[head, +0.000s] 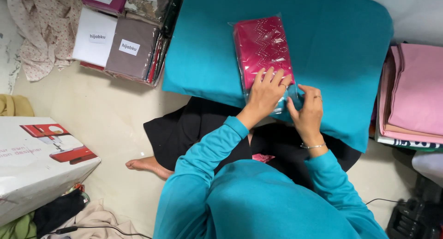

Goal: Folding hijabs, cleaning them with a lint roller, and placing them into plastic bags for packaging.

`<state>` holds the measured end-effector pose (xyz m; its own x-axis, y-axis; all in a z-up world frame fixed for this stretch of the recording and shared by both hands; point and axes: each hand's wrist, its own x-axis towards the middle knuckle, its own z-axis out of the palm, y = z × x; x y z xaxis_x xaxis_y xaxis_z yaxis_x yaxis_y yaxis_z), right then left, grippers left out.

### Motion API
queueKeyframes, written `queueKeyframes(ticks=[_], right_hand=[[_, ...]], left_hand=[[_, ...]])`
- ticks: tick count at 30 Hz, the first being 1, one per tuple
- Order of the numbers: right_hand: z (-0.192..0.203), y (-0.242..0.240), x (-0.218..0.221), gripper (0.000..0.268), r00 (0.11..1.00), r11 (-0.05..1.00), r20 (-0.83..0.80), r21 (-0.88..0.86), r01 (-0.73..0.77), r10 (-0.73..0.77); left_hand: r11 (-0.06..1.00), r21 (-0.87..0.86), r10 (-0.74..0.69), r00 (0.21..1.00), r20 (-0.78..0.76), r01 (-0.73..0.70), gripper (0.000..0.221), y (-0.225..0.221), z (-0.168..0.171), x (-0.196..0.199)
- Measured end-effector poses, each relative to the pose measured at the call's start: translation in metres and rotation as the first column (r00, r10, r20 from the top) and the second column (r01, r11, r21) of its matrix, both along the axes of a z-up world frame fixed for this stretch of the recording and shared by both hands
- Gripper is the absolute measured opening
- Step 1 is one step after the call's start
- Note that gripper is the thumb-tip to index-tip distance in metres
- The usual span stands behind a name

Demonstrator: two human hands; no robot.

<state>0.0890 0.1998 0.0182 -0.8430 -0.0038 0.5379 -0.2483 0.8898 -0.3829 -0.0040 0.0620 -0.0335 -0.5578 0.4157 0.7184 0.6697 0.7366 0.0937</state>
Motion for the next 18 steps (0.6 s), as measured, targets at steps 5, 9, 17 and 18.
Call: queueKeyframes(ticks=[5,9,17,18], right_hand=[[-0.025,0.006,-0.011,0.034,0.998,0.997,0.024,0.061,0.051,-0.053],[-0.029,0.009,-0.011,0.033,0.998,0.999,0.052,-0.034,0.027,-0.025],[-0.03,0.01,-0.009,0.035,0.996,0.996,0.076,-0.075,0.041,-0.035],[-0.03,0.01,-0.009,0.035,0.996,0.996,0.082,-0.077,0.039,-0.032]], left_hand=[[0.993,0.031,0.114,0.984,-0.135,-0.111,0.016,0.004,0.008,-0.013],[0.993,0.029,0.12,0.984,-0.134,-0.117,0.01,0.007,-0.003,-0.017],[0.984,0.111,0.155,0.979,-0.135,-0.14,0.009,0.018,-0.004,-0.035],[0.986,0.105,0.146,0.979,-0.142,-0.132,0.008,0.017,0.002,-0.036]])
